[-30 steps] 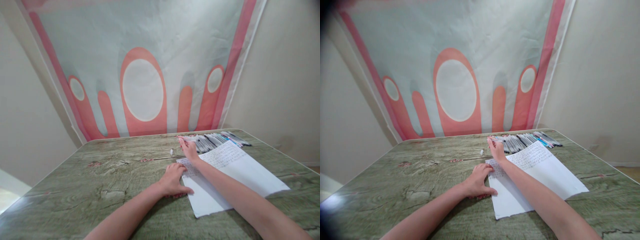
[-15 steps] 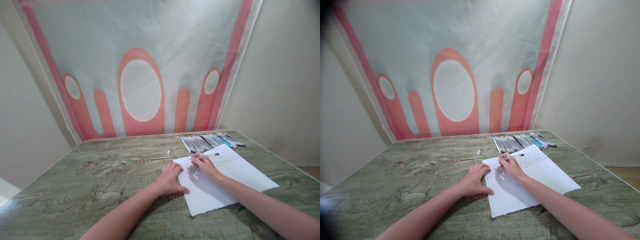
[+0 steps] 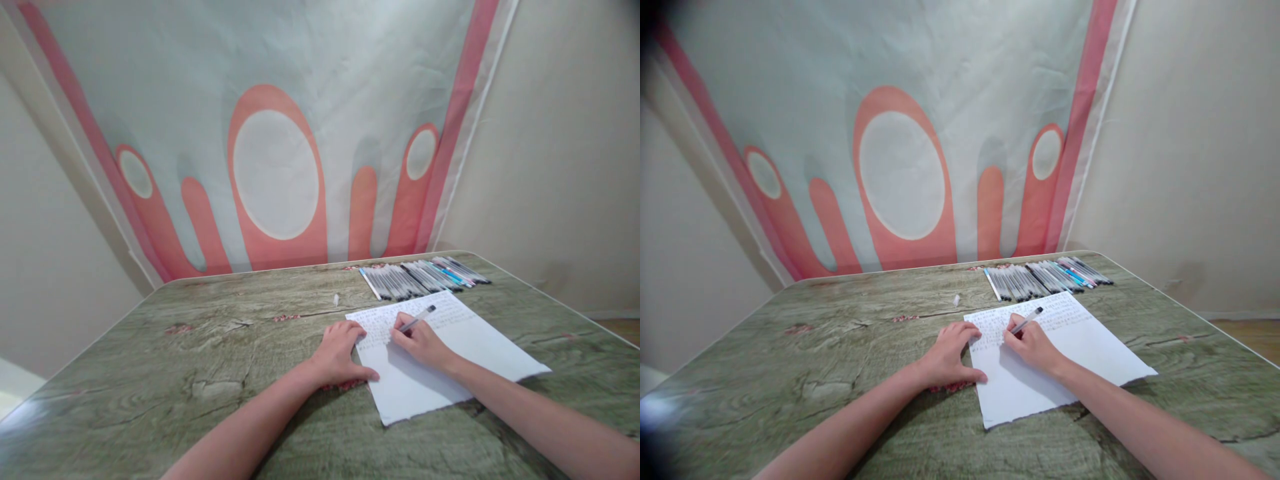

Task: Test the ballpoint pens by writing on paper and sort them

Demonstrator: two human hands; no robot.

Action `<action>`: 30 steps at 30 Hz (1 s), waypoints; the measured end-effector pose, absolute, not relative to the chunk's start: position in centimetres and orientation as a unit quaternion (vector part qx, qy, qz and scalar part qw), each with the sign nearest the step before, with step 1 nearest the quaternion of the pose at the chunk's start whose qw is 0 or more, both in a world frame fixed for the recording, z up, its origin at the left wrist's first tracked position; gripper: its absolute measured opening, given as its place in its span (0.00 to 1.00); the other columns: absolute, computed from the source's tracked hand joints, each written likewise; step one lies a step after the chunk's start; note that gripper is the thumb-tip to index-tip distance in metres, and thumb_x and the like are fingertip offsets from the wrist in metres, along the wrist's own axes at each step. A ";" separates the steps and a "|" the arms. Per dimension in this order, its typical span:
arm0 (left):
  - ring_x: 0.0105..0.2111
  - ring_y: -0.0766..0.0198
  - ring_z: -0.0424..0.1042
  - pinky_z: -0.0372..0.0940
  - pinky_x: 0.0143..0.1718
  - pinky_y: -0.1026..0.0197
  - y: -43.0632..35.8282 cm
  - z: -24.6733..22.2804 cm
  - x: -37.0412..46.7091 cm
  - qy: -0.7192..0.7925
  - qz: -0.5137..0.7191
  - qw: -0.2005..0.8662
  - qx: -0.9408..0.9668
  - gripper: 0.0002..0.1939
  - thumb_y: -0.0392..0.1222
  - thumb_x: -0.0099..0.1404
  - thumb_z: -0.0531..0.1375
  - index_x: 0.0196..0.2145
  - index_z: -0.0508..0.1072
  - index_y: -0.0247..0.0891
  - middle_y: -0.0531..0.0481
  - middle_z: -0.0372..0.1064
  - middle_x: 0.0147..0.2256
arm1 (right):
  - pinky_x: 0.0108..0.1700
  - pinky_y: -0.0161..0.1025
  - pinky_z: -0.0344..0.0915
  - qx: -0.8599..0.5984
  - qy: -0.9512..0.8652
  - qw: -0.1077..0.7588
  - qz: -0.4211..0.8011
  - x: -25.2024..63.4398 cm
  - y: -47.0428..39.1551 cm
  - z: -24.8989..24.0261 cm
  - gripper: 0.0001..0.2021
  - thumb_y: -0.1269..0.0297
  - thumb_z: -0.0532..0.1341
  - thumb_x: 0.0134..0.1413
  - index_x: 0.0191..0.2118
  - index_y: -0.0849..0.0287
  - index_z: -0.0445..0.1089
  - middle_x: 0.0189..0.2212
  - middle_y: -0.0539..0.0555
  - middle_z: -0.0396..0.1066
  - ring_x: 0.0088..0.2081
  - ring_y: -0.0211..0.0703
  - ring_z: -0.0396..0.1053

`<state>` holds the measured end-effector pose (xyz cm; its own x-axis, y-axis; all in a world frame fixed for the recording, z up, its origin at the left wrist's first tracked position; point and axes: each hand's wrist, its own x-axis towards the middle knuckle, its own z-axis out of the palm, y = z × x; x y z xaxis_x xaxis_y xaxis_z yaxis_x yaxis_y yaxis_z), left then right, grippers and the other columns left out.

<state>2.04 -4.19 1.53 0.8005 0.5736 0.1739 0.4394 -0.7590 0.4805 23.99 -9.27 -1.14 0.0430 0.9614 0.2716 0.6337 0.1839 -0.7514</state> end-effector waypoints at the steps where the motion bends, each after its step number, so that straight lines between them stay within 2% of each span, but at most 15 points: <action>1: 0.48 0.51 0.55 0.48 0.49 0.50 -4.2 1.5 2.0 0.274 0.157 0.213 0.925 0.39 0.65 0.39 0.60 0.46 0.63 0.41 0.44 0.58 0.47 | 0.24 0.33 0.53 -0.604 -0.662 0.393 0.207 24.0 -9.3 -1.1 0.06 0.64 0.53 0.47 0.23 0.57 0.59 0.17 0.45 0.58 0.21 0.35 0.56; 30: 0.49 0.52 0.55 0.48 0.50 0.51 -4.2 1.7 2.0 0.272 0.143 0.194 0.932 0.39 0.66 0.41 0.58 0.47 0.62 0.41 0.44 0.58 0.48 | 0.25 0.33 0.52 -0.599 -0.656 0.400 0.226 23.7 -9.4 -1.5 0.06 0.66 0.54 0.47 0.23 0.58 0.58 0.17 0.45 0.56 0.21 0.34 0.54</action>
<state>1.96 -4.21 1.68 0.8111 0.5625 0.1603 0.4520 -0.7769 0.4384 23.75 -9.35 -1.46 0.0369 0.9664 0.2544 0.6049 0.1811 -0.7754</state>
